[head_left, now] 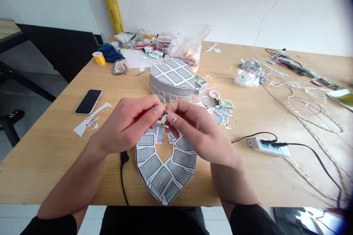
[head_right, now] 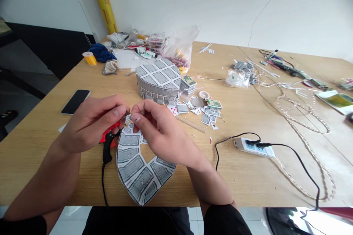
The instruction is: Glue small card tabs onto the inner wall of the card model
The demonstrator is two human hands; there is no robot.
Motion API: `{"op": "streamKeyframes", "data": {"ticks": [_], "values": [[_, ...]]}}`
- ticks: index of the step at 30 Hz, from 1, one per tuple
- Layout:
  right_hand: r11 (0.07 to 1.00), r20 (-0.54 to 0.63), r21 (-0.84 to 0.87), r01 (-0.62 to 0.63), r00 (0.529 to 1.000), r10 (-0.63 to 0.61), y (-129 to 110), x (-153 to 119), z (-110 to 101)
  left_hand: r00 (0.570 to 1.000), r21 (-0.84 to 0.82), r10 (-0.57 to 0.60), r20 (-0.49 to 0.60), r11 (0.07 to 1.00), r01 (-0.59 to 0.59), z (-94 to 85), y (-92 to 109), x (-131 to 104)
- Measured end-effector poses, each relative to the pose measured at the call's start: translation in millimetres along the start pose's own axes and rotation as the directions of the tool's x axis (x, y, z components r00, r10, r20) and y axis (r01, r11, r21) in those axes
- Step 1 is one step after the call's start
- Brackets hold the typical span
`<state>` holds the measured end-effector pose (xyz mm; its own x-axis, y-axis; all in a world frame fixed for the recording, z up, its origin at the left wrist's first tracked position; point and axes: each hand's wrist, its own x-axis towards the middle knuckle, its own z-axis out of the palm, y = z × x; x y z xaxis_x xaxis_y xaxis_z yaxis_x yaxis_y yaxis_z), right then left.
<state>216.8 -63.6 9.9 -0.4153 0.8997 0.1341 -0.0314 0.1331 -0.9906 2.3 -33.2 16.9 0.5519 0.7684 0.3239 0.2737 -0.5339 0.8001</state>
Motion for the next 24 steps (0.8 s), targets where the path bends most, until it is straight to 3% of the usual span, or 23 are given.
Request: {"op": "streamKeyframes", "data": {"ticks": [14,24], "values": [[1.000,0.008,0.014,0.004,1.000,-0.005,0.1,-0.7,2.8,0.991,0.104,0.112,0.068,0.988,-0.118,-6.7,-4.1,0.9],[0.999,-0.004,-0.044,0.007,1.000,-0.007,-1.2,-1.3,4.3,0.990,0.107,0.124,0.064,0.986,-0.130,-5.7,-2.3,0.2]]}}
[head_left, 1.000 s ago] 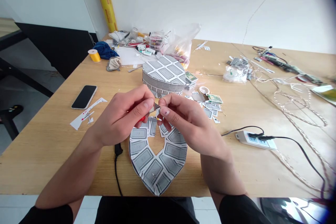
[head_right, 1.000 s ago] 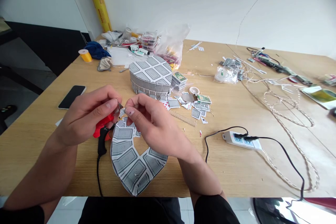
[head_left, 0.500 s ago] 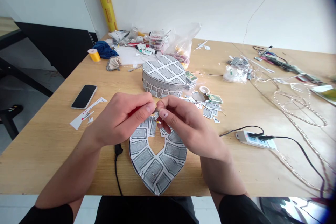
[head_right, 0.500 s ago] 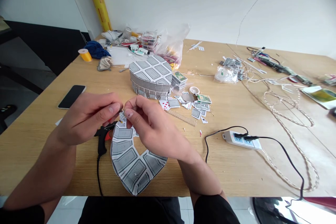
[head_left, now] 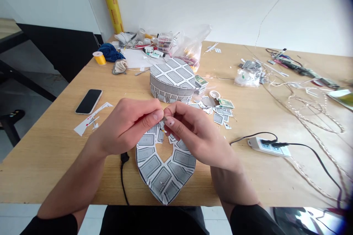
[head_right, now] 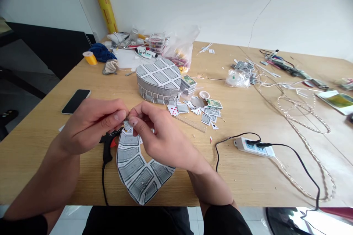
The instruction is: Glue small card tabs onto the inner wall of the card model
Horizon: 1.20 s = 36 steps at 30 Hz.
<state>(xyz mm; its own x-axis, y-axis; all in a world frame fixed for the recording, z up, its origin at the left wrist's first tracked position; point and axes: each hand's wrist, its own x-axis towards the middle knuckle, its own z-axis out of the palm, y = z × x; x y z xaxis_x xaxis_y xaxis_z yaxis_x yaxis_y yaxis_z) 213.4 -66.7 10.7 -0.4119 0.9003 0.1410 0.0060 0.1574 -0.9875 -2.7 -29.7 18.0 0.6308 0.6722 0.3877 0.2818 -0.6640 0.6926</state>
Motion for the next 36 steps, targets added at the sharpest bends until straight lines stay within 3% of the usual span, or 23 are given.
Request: {"op": "streamKeyframes", "data": {"ticks": [10,24,36], "values": [[0.997,0.003,0.075,0.005,1.000,-0.005,2.8,-0.1,1.2,1.000,-0.003,0.010,-0.006,1.000,-0.010,-0.9,1.3,-0.3],[0.998,-0.004,0.052,0.036,0.999,-0.036,3.1,-0.4,1.4,0.997,0.041,0.072,-0.008,0.997,-0.071,-0.2,-0.2,0.1],[0.994,-0.061,0.097,0.047,0.997,-0.041,5.3,-0.3,2.0,0.995,0.108,0.096,-0.019,0.990,-0.093,0.1,-1.2,-0.6]]}}
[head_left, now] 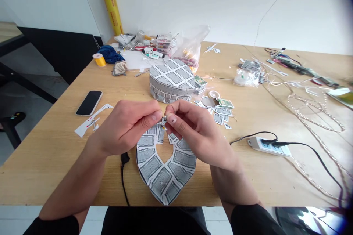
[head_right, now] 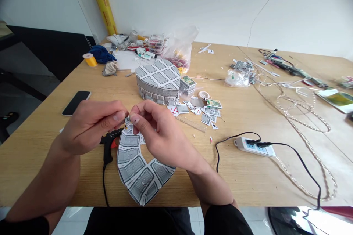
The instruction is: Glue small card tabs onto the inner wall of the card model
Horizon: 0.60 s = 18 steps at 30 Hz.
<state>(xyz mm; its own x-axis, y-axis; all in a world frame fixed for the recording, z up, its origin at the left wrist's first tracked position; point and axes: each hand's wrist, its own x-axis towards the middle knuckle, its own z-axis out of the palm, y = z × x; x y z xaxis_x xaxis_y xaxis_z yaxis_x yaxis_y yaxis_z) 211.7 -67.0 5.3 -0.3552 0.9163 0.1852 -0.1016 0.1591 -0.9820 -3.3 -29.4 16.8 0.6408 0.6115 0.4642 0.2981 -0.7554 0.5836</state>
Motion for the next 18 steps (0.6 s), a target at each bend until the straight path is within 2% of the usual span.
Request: {"op": "streamKeyframes", "data": {"ticks": [6,18], "values": [[0.995,0.006,-0.095,0.009,1.000,-0.009,-2.4,0.8,-2.2,1.000,-0.027,-0.024,0.007,0.999,0.024,1.8,-1.3,-1.3],[0.991,-0.022,-0.133,0.006,1.000,-0.009,-7.0,0.0,-0.9,1.000,-0.007,-0.025,-0.007,1.000,0.025,4.3,-0.1,0.4]]}}
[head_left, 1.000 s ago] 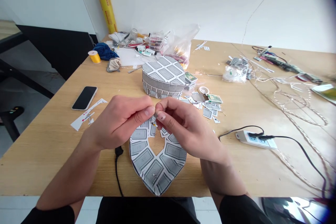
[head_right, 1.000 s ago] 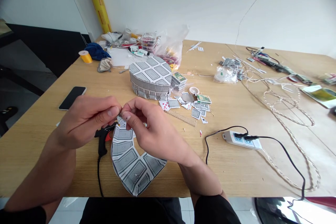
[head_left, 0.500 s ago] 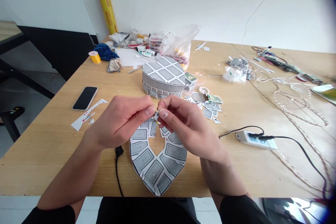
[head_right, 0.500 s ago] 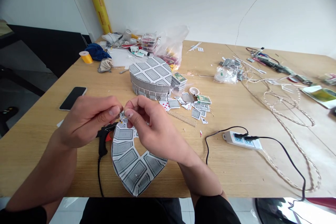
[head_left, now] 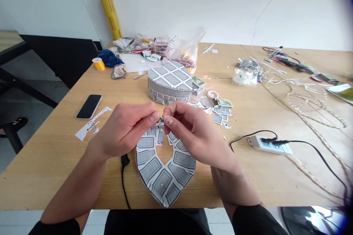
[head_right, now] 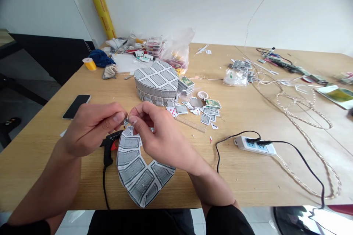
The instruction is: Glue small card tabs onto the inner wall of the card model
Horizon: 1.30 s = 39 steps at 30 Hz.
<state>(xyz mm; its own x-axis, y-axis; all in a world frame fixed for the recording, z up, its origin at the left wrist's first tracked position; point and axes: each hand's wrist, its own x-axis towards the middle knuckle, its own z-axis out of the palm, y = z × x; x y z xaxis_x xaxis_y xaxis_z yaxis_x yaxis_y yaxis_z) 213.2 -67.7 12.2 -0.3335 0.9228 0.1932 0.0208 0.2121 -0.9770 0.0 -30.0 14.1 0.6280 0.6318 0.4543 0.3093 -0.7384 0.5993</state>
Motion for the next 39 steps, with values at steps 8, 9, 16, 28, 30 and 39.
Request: {"op": "streamKeyframes", "data": {"ticks": [8,9,16,28,30,39], "values": [[1.000,-0.034,0.013,-0.019,0.999,0.020,1.1,1.1,2.6,1.000,0.014,-0.007,-0.012,1.000,0.007,-1.5,-1.4,-0.2],[1.000,-0.036,0.021,-0.021,0.999,0.022,2.0,1.2,3.0,1.000,0.022,0.006,-0.007,1.000,-0.005,-2.2,-1.2,-0.2],[0.993,-0.140,0.105,0.050,0.989,-0.035,1.8,0.2,-6.6,0.994,0.114,0.075,0.084,0.990,-0.084,1.9,-4.0,3.4],[0.992,-0.130,0.124,-0.028,0.991,0.044,-0.4,5.2,-3.1,0.988,-0.005,-0.102,-0.116,0.995,0.102,3.2,-3.3,-1.5],[0.993,-0.107,0.114,-0.040,0.993,0.052,0.3,5.9,-2.1,0.986,-0.023,-0.119,-0.114,0.993,0.118,3.8,-2.7,-1.3],[0.988,-0.048,0.142,-0.058,0.997,0.066,5.0,7.2,1.1,0.993,-0.017,-0.072,-0.098,0.997,0.071,4.3,-1.9,-0.6]]}}
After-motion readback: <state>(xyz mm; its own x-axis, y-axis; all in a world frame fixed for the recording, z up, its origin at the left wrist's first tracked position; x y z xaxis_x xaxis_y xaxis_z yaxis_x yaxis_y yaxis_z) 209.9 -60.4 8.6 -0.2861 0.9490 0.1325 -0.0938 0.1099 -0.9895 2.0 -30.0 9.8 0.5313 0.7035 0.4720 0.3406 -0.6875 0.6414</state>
